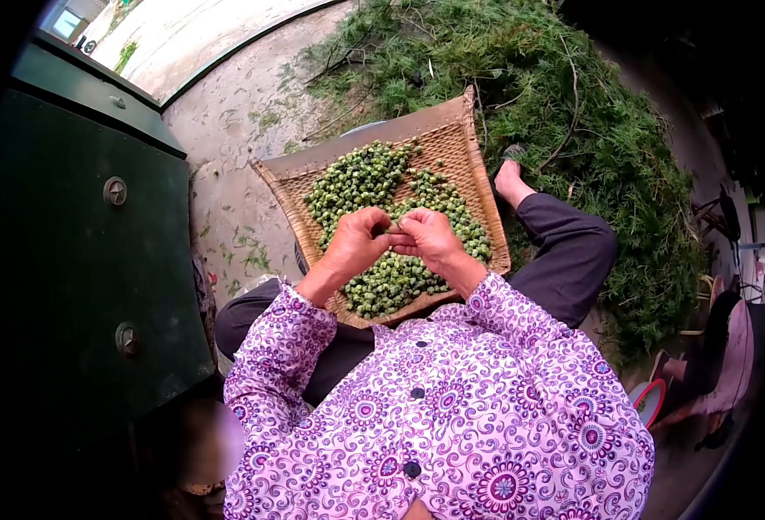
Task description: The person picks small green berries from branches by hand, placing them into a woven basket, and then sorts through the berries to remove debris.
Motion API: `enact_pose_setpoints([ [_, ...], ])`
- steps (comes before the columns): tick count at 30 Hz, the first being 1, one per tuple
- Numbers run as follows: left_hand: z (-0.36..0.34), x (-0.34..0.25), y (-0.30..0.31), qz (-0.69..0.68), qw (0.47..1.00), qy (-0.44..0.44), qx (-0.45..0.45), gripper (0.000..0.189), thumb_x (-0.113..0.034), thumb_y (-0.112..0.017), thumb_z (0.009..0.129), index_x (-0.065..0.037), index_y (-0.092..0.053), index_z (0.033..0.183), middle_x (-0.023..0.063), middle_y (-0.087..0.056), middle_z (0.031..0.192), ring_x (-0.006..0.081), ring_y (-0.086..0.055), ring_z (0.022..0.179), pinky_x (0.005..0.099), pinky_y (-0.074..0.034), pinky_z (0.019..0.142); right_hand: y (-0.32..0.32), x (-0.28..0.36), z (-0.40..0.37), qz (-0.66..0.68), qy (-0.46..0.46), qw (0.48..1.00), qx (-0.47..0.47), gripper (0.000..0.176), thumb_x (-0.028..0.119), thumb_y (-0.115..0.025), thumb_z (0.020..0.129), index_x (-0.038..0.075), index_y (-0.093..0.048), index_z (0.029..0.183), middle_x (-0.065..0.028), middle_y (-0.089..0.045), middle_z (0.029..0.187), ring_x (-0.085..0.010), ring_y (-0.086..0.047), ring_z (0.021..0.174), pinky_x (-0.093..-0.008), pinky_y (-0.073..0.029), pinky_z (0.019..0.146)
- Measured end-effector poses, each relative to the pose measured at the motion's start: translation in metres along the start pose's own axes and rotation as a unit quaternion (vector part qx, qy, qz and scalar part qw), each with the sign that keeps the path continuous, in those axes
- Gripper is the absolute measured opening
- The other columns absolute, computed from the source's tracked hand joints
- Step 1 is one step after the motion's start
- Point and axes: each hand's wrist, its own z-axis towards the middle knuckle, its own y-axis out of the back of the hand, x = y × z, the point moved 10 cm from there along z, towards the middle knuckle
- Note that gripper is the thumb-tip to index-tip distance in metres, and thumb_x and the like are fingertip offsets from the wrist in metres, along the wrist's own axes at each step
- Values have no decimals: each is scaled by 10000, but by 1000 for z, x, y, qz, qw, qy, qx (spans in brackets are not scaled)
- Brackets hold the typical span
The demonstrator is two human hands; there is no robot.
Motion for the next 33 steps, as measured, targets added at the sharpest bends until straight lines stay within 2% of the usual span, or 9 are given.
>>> enact_pose_setpoints([
  [7,-19,32,7,219,970,72,74,198,-13,-536,668,-40,-582,858,191,-563,878,374,-572,815,457,-463,704,22,18,27,-251,86,964,-20,95,52,-575,798,-16,-565,864,-78,-621,755,-155,-644,727,-258,-524,575],
  [9,-21,31,9,215,970,77,80,212,-16,-532,667,-35,-565,875,202,-547,894,390,-567,812,462,-464,700,-6,25,33,-547,218,807,33,127,54,-601,746,-5,-611,858,-115,-640,732,-196,-644,704,-309,-511,601],
  [11,-19,33,9,226,964,93,101,362,-56,-560,682,-50,-579,1044,170,-559,937,347,-562,862,428,-457,751,-30,11,38,-662,283,688,91,182,37,-570,695,27,-643,862,-167,-637,746,-304,-618,684,-383,-495,648],
  [14,-15,30,15,226,964,102,92,330,-100,-591,695,-32,-585,1018,168,-558,934,346,-565,855,425,-460,747,-39,-24,55,-773,229,578,127,114,25,-525,689,65,-627,719,-145,-612,693,-324,-610,693,-426,-478,621],
  [18,-14,30,16,233,963,103,89,317,-141,-614,704,-22,-592,996,162,-560,934,343,-569,852,425,-462,744,-41,-41,65,-798,226,542,136,80,58,-539,690,64,-618,698,-148,-611,698,-330,-603,698,-424,-478,626],
  [23,-13,30,14,246,960,99,90,310,-156,-616,707,-28,-598,988,160,-566,933,339,-571,861,427,-460,748,-14,-21,61,-672,225,693,129,123,119,-569,687,41,-622,766,-130,-621,700,-281,-601,666,-386,-480,623],
  [27,-12,26,15,244,960,96,97,305,-158,-614,709,-28,-598,985,159,-567,934,337,-571,861,429,-459,750,15,-13,44,-390,-16,906,163,111,145,-568,782,38,-542,792,-19,-587,743,-104,-539,642,-262,-448,565],
  [29,-10,22,16,239,963,84,88,210,-136,-584,714,5,-564,868,199,-552,909,366,-577,835,461,-473,715,23,-19,31,-266,-85,950,137,89,140,-562,811,61,-522,813,-22,-590,760,-94,-565,657,-236,-458,553],
  [33,-5,22,13,247,960,84,99,233,-156,-600,717,-3,-568,890,202,-556,929,362,-580,840,452,-475,724,9,-19,10,-269,-92,946,154,102,114,-551,817,42,-524,883,-38,-598,773,-96,-583,631,-224,-469,527],
])
